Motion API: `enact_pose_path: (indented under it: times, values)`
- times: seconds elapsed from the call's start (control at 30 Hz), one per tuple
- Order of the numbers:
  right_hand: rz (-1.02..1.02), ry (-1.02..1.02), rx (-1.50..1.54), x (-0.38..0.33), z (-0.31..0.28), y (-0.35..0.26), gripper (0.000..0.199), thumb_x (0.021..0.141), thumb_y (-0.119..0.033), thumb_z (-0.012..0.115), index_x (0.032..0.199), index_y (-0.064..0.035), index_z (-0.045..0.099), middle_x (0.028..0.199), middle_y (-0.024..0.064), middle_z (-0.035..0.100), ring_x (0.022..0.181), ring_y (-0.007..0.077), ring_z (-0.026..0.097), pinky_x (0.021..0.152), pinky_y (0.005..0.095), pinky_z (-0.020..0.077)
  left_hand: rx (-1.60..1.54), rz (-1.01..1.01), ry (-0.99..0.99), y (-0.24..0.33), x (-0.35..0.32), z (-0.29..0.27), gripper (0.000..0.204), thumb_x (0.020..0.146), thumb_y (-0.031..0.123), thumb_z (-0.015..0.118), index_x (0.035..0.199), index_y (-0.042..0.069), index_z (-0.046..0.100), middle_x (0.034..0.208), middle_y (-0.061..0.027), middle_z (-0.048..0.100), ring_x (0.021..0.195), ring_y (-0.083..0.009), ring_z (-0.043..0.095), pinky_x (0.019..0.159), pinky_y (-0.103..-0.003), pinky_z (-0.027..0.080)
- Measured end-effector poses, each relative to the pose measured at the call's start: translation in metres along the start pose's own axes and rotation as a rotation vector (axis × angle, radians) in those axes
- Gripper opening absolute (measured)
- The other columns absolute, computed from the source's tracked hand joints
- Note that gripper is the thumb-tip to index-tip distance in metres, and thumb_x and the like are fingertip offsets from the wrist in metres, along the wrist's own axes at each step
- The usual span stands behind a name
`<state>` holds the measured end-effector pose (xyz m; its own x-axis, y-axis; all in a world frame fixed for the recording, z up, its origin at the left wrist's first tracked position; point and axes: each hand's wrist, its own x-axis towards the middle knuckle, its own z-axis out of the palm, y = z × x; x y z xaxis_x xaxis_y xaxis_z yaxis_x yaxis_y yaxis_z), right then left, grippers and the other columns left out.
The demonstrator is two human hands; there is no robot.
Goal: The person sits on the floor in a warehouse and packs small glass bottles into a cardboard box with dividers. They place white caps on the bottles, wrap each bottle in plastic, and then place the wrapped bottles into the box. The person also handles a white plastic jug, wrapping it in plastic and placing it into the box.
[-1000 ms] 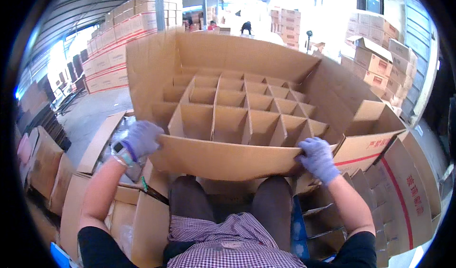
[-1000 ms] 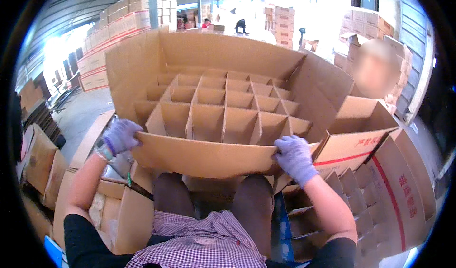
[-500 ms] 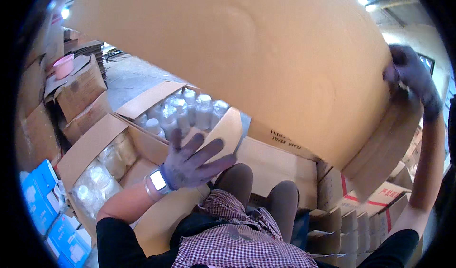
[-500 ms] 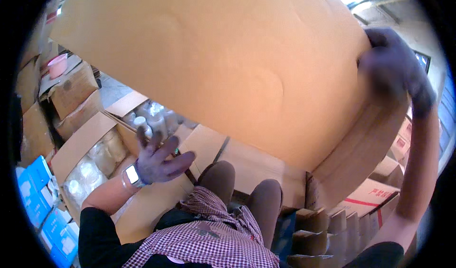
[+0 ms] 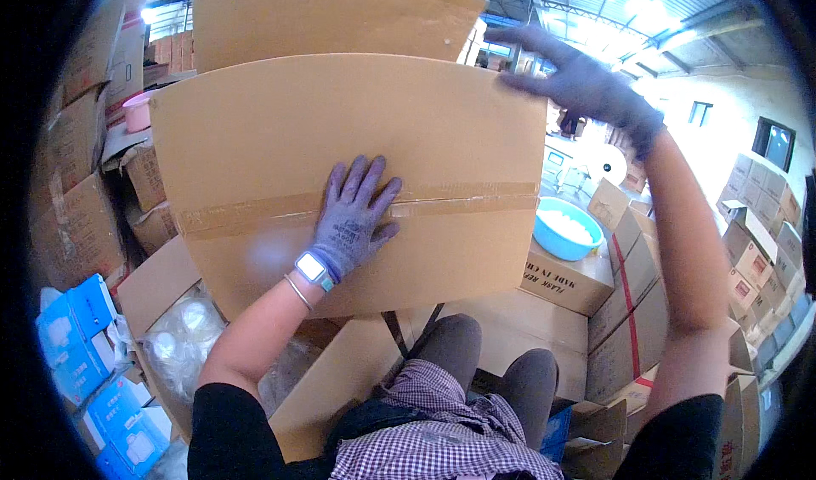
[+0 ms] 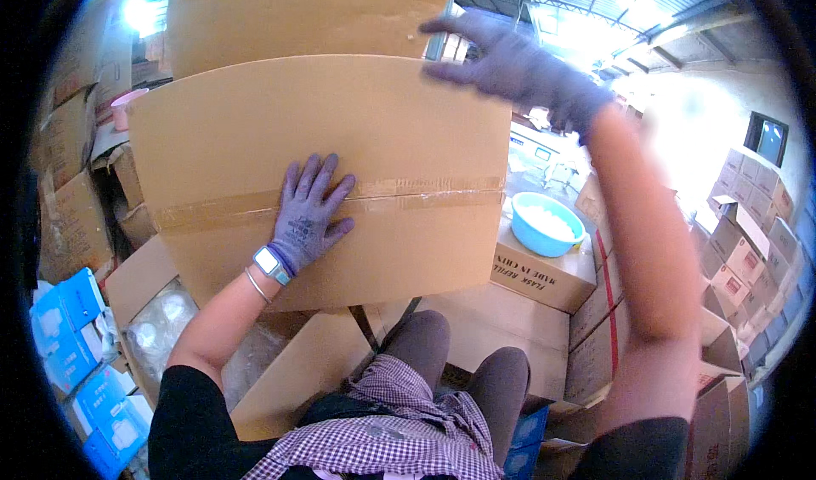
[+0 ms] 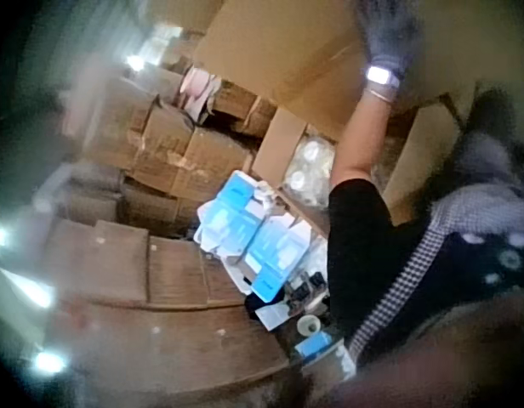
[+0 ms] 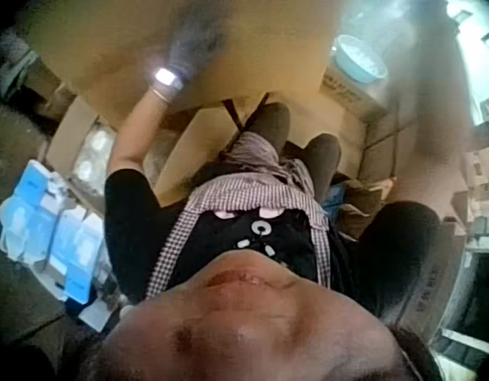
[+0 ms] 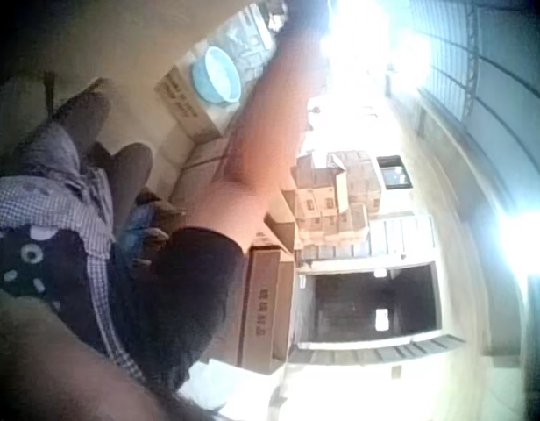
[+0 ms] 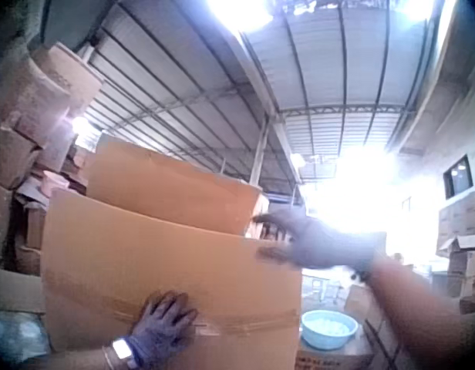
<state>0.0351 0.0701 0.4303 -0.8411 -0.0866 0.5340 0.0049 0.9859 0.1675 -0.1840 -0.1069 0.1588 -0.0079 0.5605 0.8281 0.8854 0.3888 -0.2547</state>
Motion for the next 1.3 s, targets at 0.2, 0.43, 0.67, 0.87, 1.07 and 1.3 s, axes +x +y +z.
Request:
enact_pose_path:
  times: [0.2,0.43,0.67,0.87,1.07,1.3]
  values:
    - [-0.043,0.472,-0.329,0.016,0.135,0.028,0.104,0.062,-0.064,0.082,0.146,-0.0149,0.045,0.143,0.0204,0.046,0.138,0.0398,0.038,0.118,0.0550,0.0223,-0.066,-0.085,0.046,0.068,-0.014,0.022,0.061,0.079,0.042,0.073,0.131,0.015,0.057,0.125,-0.0114,0.052,0.118,-0.0350,0.048,0.101,-0.055,0.037]
    - [-0.052,0.460,-0.175,0.027,0.145,-0.002,0.097,0.059,-0.066,0.081,0.138,-0.0161,0.054,0.122,0.0148,0.056,0.125,0.0349,0.049,0.117,0.0528,0.0235,-0.160,-0.226,-0.095,0.086,-0.023,-0.031,0.032,0.088,0.041,0.066,0.079,0.011,0.060,0.082,-0.0108,0.057,0.079,-0.0305,0.058,0.068,-0.045,0.045]
    - [-0.001,0.814,-0.270,0.001,0.160,0.006,0.078,0.074,-0.053,0.076,0.137,-0.0152,0.053,0.129,0.0165,0.054,0.130,0.0379,0.044,0.117,0.0556,0.0220,-1.166,-0.141,-1.258,0.143,-0.166,-0.077,0.034,0.100,0.037,0.055,0.112,0.007,0.067,0.104,-0.0173,0.066,0.099,-0.0341,0.065,0.089,-0.044,0.051]
    - [-0.517,-0.177,-0.082,-0.159,0.252,-0.065,0.042,0.093,-0.018,0.053,0.135,-0.0218,0.052,0.130,0.0095,0.057,0.085,0.0262,0.064,0.073,0.0436,0.0559,-0.202,0.174,-0.762,0.051,-0.106,-0.087,0.053,0.090,0.040,0.064,0.133,0.009,0.059,0.140,-0.0119,0.055,0.133,-0.0338,0.046,0.113,-0.053,0.033]
    - [-0.256,-0.098,-0.327,-0.180,0.295,-0.005,0.032,0.093,-0.020,0.054,0.123,-0.0287,0.057,0.118,0.0018,0.055,0.084,0.0247,0.061,0.071,0.0392,0.0522,0.177,0.531,-0.596,-0.038,-0.089,-0.041,0.053,0.087,0.046,0.065,0.124,0.008,0.060,0.133,-0.0113,0.056,0.130,-0.0332,0.046,0.117,-0.061,0.025]
    - [-0.092,0.074,-0.142,-0.173,0.200,0.058,0.017,0.092,-0.026,0.061,0.106,-0.0166,0.058,0.089,0.0126,0.060,0.090,0.0305,0.060,0.079,0.0415,0.0507,0.071,0.398,-0.082,-0.047,-0.009,-0.092,0.022,0.073,0.032,0.064,0.063,0.014,0.057,0.081,-0.0048,0.053,0.097,-0.0274,0.055,0.117,-0.066,0.020]
